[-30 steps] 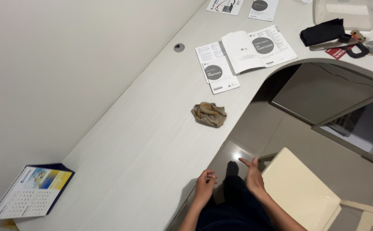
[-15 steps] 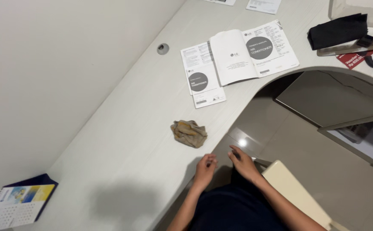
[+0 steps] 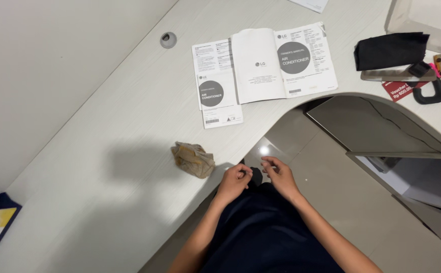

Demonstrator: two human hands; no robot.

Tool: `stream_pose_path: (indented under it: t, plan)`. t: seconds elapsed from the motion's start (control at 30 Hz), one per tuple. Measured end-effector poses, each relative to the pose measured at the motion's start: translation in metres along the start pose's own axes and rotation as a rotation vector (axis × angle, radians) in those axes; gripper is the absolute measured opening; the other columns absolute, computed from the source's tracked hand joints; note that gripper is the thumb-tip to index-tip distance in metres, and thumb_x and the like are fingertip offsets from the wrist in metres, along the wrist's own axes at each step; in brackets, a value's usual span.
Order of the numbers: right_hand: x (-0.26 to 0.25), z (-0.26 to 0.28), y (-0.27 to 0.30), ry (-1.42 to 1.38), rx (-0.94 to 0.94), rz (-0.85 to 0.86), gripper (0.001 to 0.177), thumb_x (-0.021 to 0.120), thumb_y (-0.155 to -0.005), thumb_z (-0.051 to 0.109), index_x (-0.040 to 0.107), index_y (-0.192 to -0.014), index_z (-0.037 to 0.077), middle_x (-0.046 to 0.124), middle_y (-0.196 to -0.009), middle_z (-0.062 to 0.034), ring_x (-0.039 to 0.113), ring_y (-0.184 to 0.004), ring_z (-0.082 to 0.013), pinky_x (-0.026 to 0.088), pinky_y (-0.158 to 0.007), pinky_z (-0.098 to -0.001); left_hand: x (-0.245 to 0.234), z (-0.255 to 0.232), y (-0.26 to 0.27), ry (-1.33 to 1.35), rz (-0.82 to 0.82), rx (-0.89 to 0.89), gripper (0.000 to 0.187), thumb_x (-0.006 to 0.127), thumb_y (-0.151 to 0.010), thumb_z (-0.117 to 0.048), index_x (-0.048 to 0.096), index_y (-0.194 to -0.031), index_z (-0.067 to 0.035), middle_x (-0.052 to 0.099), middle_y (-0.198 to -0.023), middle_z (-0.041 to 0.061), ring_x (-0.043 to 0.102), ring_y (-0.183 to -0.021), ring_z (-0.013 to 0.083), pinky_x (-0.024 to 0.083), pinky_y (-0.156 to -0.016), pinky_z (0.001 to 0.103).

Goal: The person organizes items on a white desk by placing a notebook, several books, and plastic containers into a drawer. They also fold and stack printed manuals and move a small black pouch and a clear plastic tray on the desk surface.

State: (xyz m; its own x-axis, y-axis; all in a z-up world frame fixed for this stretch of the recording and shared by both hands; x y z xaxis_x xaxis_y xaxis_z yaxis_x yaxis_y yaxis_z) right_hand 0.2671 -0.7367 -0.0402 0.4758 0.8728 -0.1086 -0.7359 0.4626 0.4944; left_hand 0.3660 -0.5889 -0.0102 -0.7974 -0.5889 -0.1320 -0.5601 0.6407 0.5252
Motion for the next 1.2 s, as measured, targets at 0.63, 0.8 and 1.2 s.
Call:
stream_pose_path:
  t: [0.63, 0.8, 1.2]
  plan:
    - [0.012, 0.037, -0.072, 0.152, 0.018, 0.093, 0.035, 0.060, -0.101, 0.024, 0.069, -0.129, 0.006, 0.077, -0.102, -0.0091, 0.072, -0.090, -0.0159, 0.057, -0.081, -0.0297, -0.072, -0.014, -0.149, -0.066, -0.348, 0.196, 0.031, 0.070, -0.093, -0.026, 0.071, -0.109, 0.001, 0.075, -0.107, 0.017, 0.073, -0.089, 0.0236, 0.058, -0.076, 0.034]
    - [-0.006, 0.020, -0.080, 0.056, 0.078, 0.113, 0.037, 0.053, -0.103, 0.027, 0.066, -0.131, 0.006, 0.075, -0.115, -0.0105, 0.072, -0.098, -0.0188, 0.058, -0.087, -0.0311, -0.062, 0.004, -0.212, 0.101, -0.385, 0.010, 0.053, 0.068, -0.095, -0.026, 0.052, -0.136, 0.002, 0.061, -0.131, 0.017, 0.070, -0.103, 0.0239, 0.056, -0.085, 0.035]
    - [-0.155, 0.046, -0.183, -0.013, -0.034, 0.038, 0.036, 0.051, -0.107, 0.028, 0.067, -0.129, 0.005, 0.074, -0.114, -0.0106, 0.072, -0.098, -0.0189, 0.058, -0.083, -0.0318, -0.021, -0.111, -0.251, 0.024, -0.531, 0.164, 0.022, 0.069, -0.095, -0.014, 0.068, -0.109, 0.002, 0.072, -0.088, 0.011, 0.071, -0.082, 0.0198, 0.057, -0.074, 0.032]
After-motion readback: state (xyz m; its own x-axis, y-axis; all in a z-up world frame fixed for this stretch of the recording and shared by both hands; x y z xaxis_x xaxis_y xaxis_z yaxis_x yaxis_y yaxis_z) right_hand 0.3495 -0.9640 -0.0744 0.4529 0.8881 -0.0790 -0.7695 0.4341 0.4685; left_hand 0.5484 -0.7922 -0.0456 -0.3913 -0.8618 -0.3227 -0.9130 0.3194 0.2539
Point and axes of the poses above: each hand's wrist, its own y-axis away from the middle knuckle, its own x-axis out of the palm, z = x × y, the point moved 9 cm from there along -y, towards the middle knuckle
